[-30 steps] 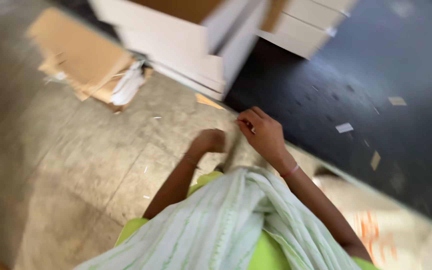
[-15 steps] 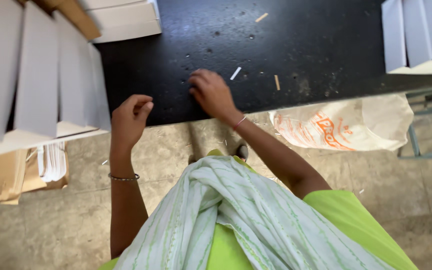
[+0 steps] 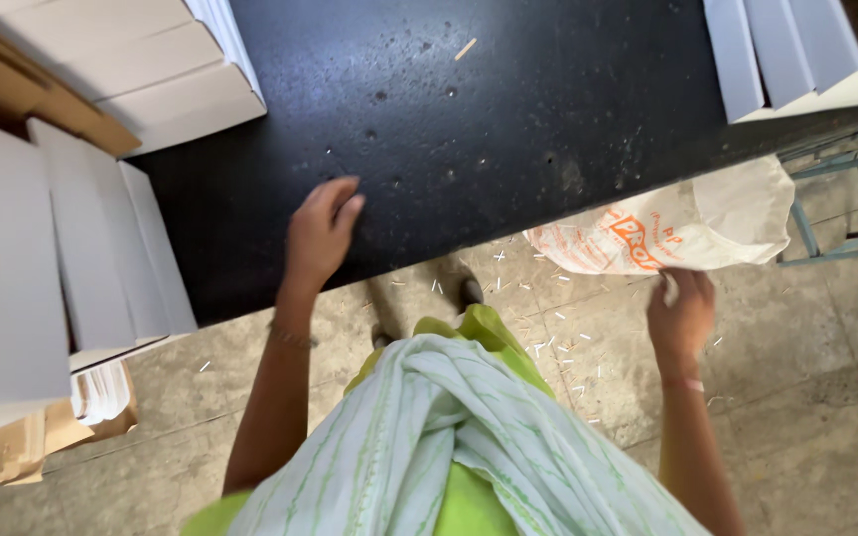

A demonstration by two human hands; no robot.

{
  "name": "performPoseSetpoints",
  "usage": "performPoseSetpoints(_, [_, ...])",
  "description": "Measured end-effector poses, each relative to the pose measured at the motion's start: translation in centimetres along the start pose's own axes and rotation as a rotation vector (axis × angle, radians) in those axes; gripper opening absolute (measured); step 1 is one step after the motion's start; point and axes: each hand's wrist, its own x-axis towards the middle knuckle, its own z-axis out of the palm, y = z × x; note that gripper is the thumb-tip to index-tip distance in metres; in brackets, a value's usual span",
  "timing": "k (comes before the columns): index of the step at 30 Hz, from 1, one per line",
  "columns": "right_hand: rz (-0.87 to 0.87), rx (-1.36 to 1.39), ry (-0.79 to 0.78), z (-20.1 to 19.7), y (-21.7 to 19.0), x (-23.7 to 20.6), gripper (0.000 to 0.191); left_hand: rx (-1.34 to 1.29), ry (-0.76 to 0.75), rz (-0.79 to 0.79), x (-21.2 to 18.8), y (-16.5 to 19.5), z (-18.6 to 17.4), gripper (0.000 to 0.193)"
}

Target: The person folds flat cardboard blanks into open boxes on a workbench, pressing the sides and tucking the flaps to shape each box, and sets finished boxes aside. They then take white square panel fixtures and wrap each one in clear plastic sheeting.

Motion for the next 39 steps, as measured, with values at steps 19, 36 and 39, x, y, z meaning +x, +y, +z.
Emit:
performPoseSetpoints(19, [-0.037,0.397,0.048,-3.9,4.2,17.7,0.015,0.313,-0.631,0.712,9.0,17.9,34.1,0.059])
performPoseSetpoints(36, [-0.302,0.663,-0.316,3.9,-2.2,25.6,0.012,0.323,0.027,0.217,14.7,16.6,19.1,0.028])
performPoseSetpoints(39, [-0.471,0.683,-0.415,4.8,-5.0,27.3,0.013,0.535,-0.071,0.596,13.6,22.0,15.5,0.034])
